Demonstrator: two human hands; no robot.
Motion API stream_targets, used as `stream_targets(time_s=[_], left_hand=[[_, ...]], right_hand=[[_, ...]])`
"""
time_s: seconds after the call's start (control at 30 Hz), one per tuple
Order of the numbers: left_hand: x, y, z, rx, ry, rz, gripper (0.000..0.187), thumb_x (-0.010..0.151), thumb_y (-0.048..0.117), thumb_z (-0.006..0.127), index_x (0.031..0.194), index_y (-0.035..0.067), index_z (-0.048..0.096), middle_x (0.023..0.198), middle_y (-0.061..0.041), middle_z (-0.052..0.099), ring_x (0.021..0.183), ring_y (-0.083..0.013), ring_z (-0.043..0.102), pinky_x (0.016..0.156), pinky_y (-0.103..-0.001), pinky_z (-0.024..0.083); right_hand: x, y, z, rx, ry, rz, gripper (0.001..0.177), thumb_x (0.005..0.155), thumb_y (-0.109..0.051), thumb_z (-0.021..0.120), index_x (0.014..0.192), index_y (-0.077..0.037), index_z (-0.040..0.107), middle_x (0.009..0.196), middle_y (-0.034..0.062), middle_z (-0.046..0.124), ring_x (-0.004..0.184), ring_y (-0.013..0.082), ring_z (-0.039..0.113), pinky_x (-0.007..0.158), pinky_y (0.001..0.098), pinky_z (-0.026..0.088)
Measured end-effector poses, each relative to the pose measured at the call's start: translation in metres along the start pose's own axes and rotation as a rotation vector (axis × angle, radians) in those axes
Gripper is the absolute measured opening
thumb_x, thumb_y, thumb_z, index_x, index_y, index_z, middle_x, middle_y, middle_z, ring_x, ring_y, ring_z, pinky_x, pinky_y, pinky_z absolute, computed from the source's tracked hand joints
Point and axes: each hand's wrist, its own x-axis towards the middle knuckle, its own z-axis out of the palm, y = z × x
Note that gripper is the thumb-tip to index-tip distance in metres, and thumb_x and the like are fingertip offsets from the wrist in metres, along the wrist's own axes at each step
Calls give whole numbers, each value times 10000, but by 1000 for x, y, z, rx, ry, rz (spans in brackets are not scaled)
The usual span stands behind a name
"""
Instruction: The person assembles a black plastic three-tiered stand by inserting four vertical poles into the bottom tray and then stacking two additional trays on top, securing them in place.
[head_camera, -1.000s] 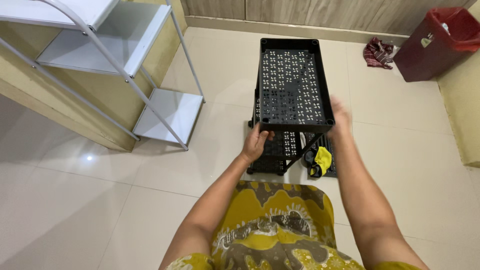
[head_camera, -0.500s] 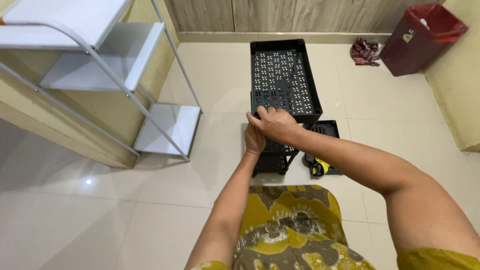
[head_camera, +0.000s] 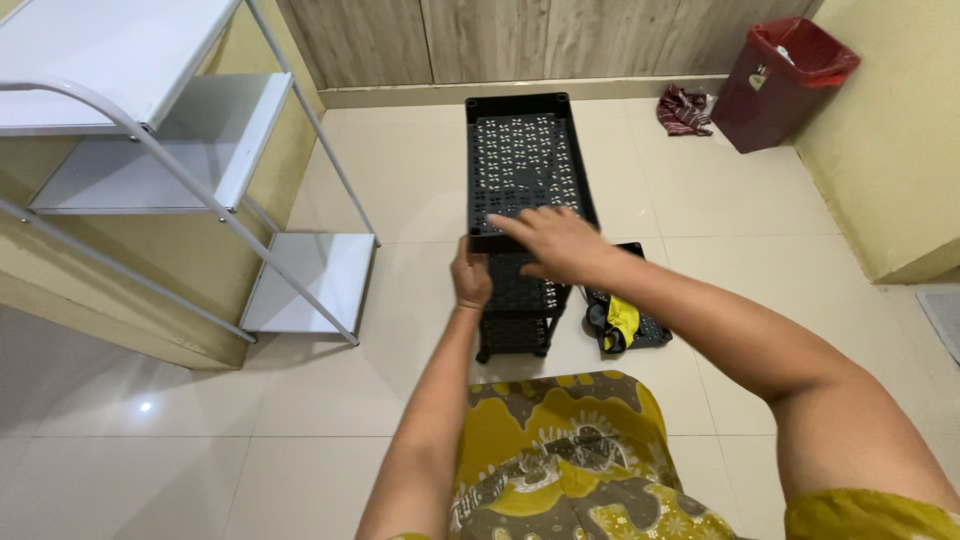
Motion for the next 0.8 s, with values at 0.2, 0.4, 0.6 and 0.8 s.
stream_targets(time_s=[0.2,0.4,0.6,0.8], left_hand=[[17,41,-26,297,282,27,395,1050,300,612,1282,-16,559,1082,-138,601,999,-257,580,860,-379,479],[-50,83,25,323,86,126,320,1004,265,663,1164,8,560,1104,-173,599,1069,-325,570,951,-439,465],[-52,77,38,-20,-60,-81,354,1123,329,459,1106,2,594,942,-134,645,839,-256,624,778,-346,509],[-49,55,41,97,90,24,427,1133,384,419,1089,15,630,864,-141,664,759,-199,636,685,-339,505]], right_hand=[[-32,52,1,-81,-42,-27,352,850,-370,752,1102,-136,671,1069,63,657,1172,268,620,1250,578,202],[-8,31,29,15,123,-182,272,869,-323,743,938,-85,630,903,75,644,975,276,639,1162,520,347],[15,-2,49,85,368,-183,305,874,-318,758,824,-75,581,798,76,615,792,275,648,759,419,508],[32,-6,58,124,419,-218,305,853,-298,759,755,-81,567,713,51,621,682,265,642,674,408,500]])
